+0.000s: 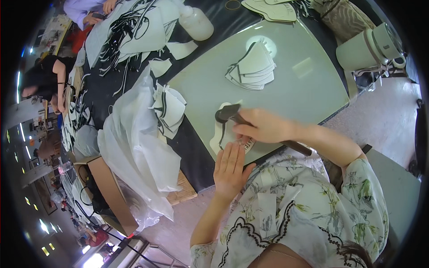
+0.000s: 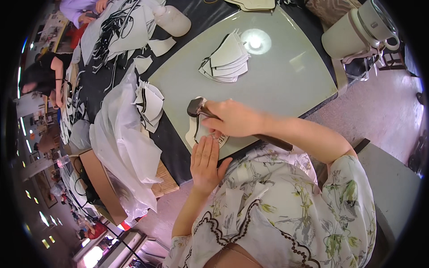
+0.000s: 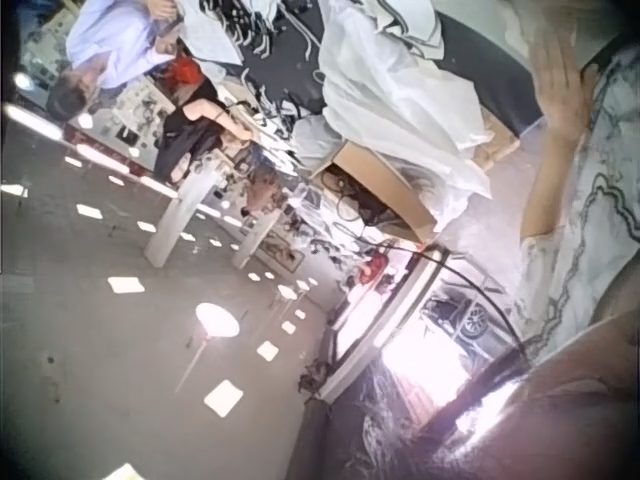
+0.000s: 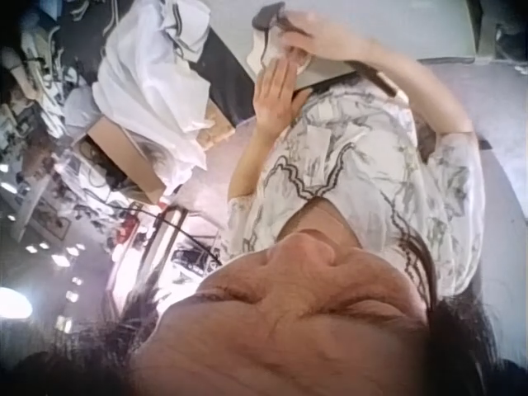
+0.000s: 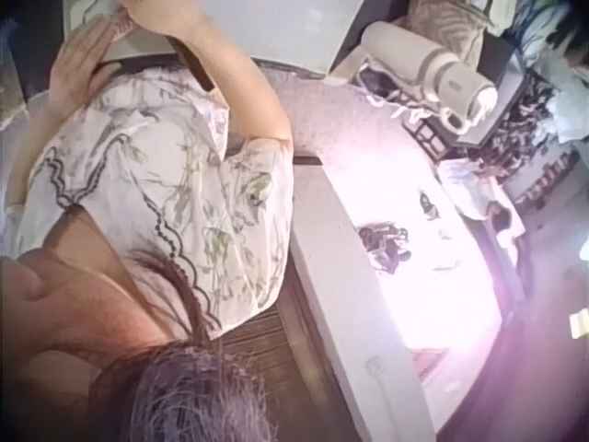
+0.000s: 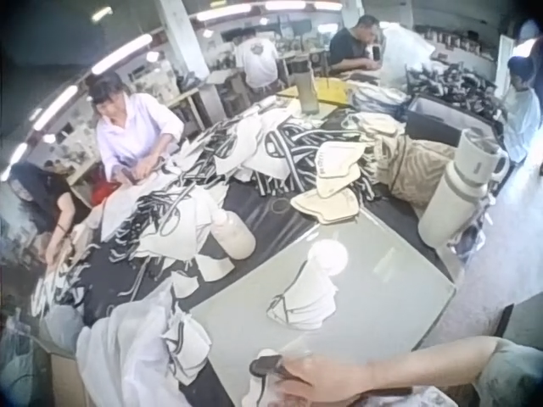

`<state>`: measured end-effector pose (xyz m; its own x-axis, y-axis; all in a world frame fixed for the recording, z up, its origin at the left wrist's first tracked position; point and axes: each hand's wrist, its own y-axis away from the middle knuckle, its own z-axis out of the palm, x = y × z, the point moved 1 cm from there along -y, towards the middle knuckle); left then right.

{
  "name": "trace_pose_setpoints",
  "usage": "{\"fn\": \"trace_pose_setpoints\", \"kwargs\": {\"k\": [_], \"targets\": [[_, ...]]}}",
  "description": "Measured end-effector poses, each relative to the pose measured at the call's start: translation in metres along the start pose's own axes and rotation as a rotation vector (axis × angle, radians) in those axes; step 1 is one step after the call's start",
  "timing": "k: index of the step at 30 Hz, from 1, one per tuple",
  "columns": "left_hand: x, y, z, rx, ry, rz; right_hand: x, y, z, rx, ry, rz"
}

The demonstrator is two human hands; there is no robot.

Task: Hammering and flattening leather shoe components on a workbench.

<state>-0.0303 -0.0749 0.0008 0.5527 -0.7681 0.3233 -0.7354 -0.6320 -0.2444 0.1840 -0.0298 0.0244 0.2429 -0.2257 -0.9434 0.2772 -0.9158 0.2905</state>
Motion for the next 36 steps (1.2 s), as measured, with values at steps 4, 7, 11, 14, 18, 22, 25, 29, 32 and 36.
{"fn": "trace_pose_setpoints", "kwargs": {"k": [4, 7, 11, 14, 18, 22, 25, 29, 32, 36], "targets": [[-0.018, -0.008, -0.004, -0.084, 0.073, 0.027, -0.024, 0.009, -0.036, 0.013, 0.345, -0.079], [-0.027, -0.012, -0.014, -0.165, 0.129, 0.057, -0.027, 0.009, -0.058, 0.070, 0.687, -0.112], [-0.035, -0.015, -0.023, -0.265, 0.100, 0.104, -0.038, 0.014, -0.046, 0.089, 0.767, -0.046], [-0.037, -0.025, -0.027, -0.208, 0.157, 0.119, -0.043, 0.008, -0.035, 0.090, 0.788, -0.131], [-0.035, -0.027, -0.015, -0.143, 0.200, 0.080, -0.045, -0.002, -0.032, -0.093, 1.009, 0.014], [-0.036, -0.043, -0.008, 0.169, 0.304, -0.147, -0.054, 0.001, -0.042, -0.049, 0.983, -0.093], [-0.036, -0.074, -0.007, 0.274, 0.189, -0.260, -0.036, -0.006, -0.047, -0.090, 1.007, -0.077], [-0.029, -0.083, 0.002, 0.199, 0.090, -0.251, -0.036, -0.004, -0.043, -0.075, 1.030, -0.069], [-0.030, -0.082, 0.005, 0.208, 0.144, -0.268, -0.035, -0.005, -0.043, -0.058, 1.066, -0.087], [-0.030, -0.083, 0.012, 0.294, 0.066, -0.215, -0.030, -0.009, -0.050, -0.074, 1.000, -0.106]]}}
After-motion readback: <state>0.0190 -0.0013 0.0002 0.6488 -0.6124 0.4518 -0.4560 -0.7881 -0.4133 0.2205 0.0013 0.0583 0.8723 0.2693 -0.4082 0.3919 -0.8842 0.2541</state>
